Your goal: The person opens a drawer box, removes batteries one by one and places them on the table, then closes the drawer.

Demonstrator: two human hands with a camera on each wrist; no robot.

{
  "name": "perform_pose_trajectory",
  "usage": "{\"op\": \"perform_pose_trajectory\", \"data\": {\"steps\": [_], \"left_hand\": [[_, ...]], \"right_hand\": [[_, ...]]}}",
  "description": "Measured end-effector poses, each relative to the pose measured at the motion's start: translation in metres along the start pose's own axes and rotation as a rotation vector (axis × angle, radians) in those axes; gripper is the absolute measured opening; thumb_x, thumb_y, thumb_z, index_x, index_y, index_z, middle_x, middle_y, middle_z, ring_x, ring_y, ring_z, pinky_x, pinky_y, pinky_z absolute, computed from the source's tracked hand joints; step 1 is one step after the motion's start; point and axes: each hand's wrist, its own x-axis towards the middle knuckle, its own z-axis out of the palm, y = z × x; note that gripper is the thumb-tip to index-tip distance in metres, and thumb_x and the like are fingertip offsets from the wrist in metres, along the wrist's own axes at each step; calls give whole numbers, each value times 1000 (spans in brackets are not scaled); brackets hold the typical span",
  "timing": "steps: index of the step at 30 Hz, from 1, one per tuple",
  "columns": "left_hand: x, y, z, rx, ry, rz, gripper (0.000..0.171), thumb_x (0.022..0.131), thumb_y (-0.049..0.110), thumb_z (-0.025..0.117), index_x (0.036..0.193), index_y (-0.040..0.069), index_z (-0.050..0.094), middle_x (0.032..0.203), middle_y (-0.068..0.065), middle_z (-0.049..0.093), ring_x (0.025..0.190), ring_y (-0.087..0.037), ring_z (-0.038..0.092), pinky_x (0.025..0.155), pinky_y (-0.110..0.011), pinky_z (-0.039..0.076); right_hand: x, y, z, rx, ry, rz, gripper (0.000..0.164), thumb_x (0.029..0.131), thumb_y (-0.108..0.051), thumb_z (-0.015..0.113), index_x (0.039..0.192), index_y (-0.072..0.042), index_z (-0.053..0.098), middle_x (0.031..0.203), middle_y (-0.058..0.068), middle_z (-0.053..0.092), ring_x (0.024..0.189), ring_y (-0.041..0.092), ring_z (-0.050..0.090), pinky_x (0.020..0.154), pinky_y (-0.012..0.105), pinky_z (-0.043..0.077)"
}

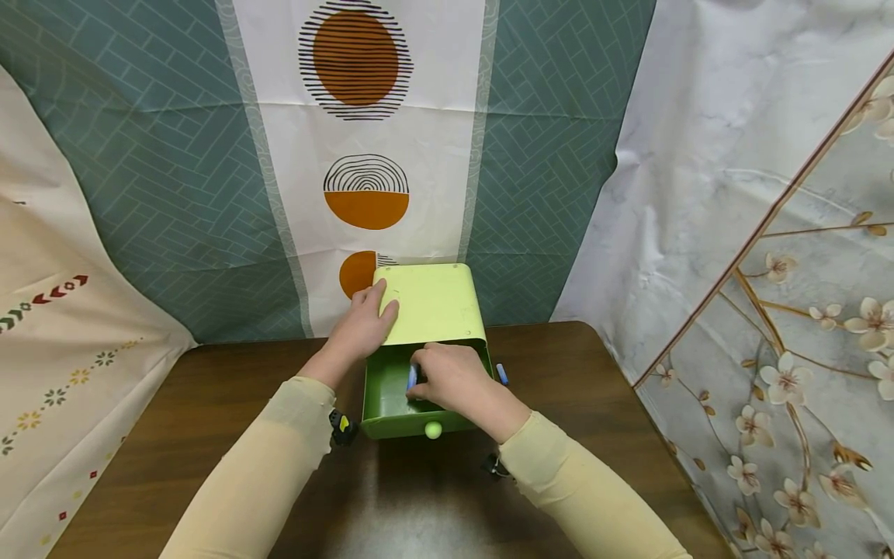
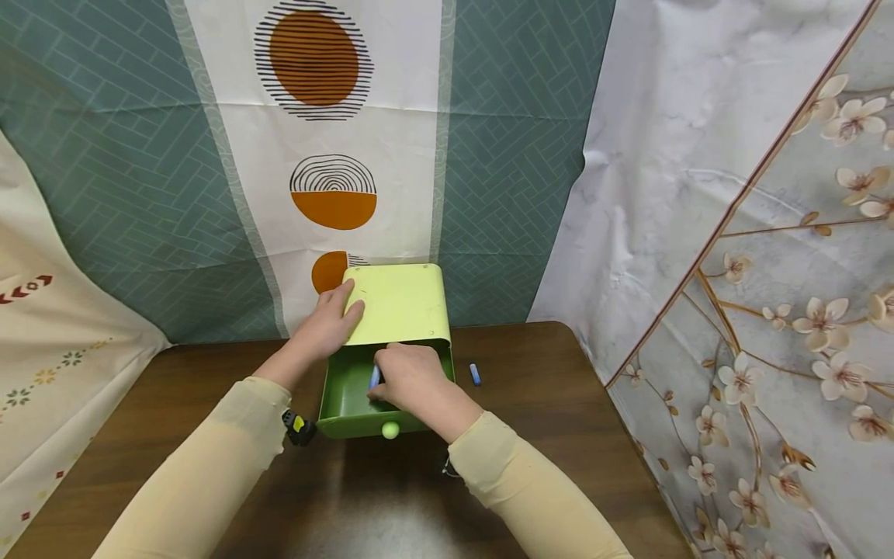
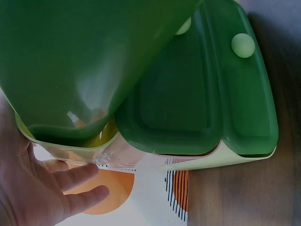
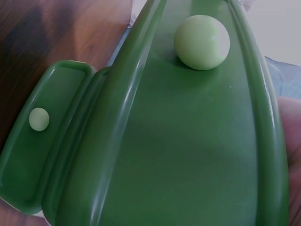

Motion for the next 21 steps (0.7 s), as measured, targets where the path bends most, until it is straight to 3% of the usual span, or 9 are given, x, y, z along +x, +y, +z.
{"op": "perform_pose_trajectory", "data": {"steps": [14,21], "left_hand": [[-2,1,0,-8,-2,-2,77,117,56,31,180,18,10,180,-24,13,161,-48,28,126,-68,28],[0,0,0,-1,-3,-3,77,117,57,30,180,18,10,179,-24,14,161,-48,29,125,-68,29]], "right_hand": [[-11,6,-5,59,30,-17,27,94,-44,90,89,-25,70,74,-11,56,66,6,55,59,30,47],[-20,6,-12,63,55,-28,29,94,-45,90,90,-25,69,78,-11,55,68,6,54,60,29,46]]}}
